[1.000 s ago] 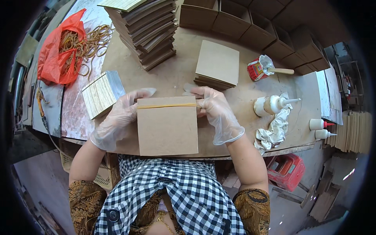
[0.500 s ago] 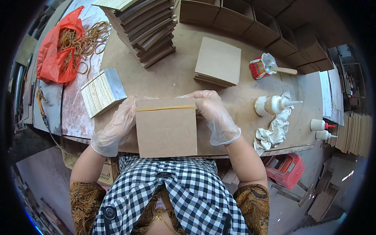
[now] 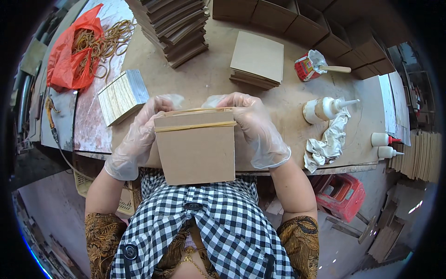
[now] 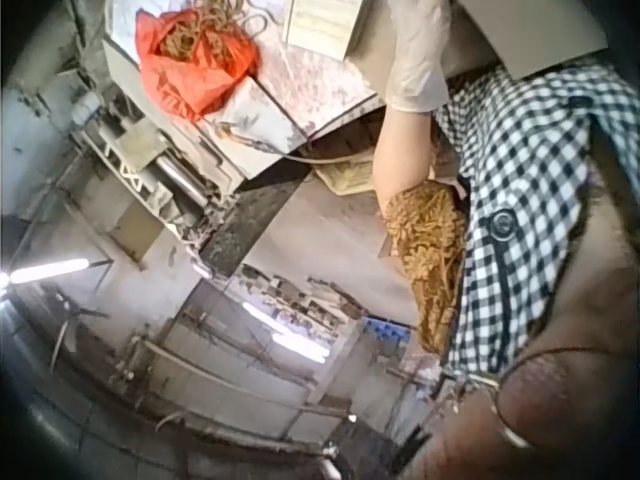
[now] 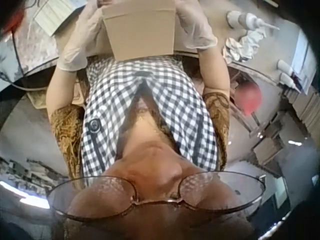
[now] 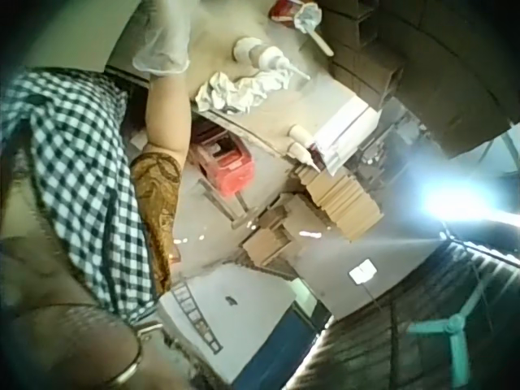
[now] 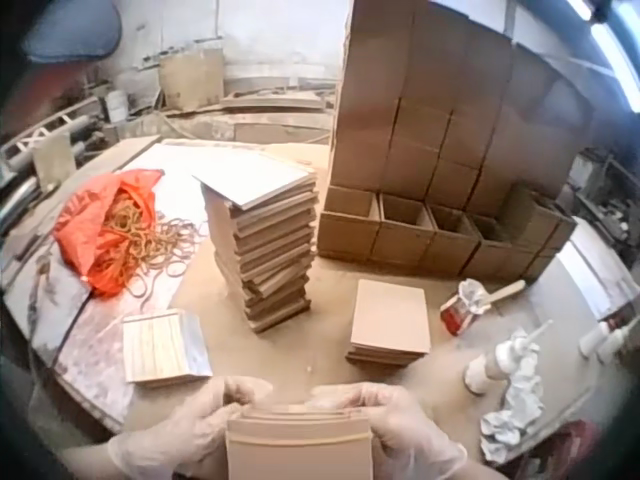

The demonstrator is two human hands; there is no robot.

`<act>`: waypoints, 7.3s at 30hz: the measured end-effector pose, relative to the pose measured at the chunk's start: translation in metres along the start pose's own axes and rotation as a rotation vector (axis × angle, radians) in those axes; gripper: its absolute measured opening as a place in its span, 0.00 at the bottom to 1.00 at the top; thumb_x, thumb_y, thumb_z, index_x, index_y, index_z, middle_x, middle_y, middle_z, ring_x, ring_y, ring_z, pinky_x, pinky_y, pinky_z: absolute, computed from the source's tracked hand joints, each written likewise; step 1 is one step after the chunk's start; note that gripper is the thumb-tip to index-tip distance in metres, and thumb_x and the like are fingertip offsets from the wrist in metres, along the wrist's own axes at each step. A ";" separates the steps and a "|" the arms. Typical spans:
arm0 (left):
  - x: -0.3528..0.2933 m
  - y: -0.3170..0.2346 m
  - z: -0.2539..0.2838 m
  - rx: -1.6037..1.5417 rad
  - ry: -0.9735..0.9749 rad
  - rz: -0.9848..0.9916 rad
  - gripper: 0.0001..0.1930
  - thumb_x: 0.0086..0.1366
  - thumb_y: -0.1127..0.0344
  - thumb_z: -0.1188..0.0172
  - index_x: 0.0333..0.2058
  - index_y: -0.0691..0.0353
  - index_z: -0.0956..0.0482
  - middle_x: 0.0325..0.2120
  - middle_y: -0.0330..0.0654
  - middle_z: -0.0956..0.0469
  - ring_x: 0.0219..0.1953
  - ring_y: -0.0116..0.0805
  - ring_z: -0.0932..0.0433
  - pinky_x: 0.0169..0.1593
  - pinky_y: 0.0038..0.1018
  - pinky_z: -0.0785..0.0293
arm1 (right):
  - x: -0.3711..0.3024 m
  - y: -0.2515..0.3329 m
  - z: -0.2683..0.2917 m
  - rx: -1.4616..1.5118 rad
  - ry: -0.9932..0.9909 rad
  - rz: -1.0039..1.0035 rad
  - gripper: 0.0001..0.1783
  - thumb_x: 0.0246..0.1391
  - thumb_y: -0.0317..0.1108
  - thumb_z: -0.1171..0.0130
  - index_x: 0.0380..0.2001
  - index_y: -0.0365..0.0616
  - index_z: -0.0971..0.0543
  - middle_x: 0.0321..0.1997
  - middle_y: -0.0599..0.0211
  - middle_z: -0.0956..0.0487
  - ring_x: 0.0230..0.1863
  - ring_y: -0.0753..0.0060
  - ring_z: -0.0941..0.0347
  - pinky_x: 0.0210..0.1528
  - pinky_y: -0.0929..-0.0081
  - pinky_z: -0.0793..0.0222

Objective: The person assembles small cardboard boxes by folding flat pieces into shape, inserting a wooden insert, and securing the structure with rubber bands. The person repeats this process for multiple units, stacking completed boxes on the table.

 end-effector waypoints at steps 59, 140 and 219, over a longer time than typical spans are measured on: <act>-0.028 0.006 0.018 -0.507 -0.162 -0.431 0.43 0.65 0.33 0.48 0.71 0.55 0.39 0.74 0.53 0.49 0.76 0.48 0.52 0.73 0.42 0.53 | -0.056 -0.002 -0.027 -0.029 -0.115 0.757 0.56 0.64 0.75 0.74 0.73 0.30 0.49 0.80 0.45 0.55 0.81 0.52 0.61 0.80 0.58 0.71; 0.011 -0.023 0.003 -0.135 -0.133 -0.605 0.29 0.71 0.66 0.44 0.68 0.63 0.38 0.73 0.45 0.46 0.74 0.39 0.48 0.74 0.35 0.51 | -0.021 0.026 -0.016 0.051 -0.009 0.625 0.42 0.66 0.45 0.44 0.73 0.34 0.47 0.77 0.51 0.45 0.79 0.60 0.56 0.78 0.64 0.64; 0.025 -0.034 0.003 -0.082 -0.379 -0.363 0.17 0.77 0.66 0.49 0.57 0.72 0.23 0.59 0.50 0.25 0.61 0.33 0.27 0.67 0.31 0.36 | 0.006 0.042 -0.020 -0.249 -0.082 0.626 0.23 0.67 0.25 0.46 0.64 0.34 0.29 0.70 0.51 0.30 0.71 0.63 0.35 0.72 0.67 0.43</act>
Point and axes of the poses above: each hand's wrist, its own x-axis towards the middle knuckle, its own z-axis out of the back of the hand, y = z × x, the point moved 7 cm from there along x, towards the middle knuckle
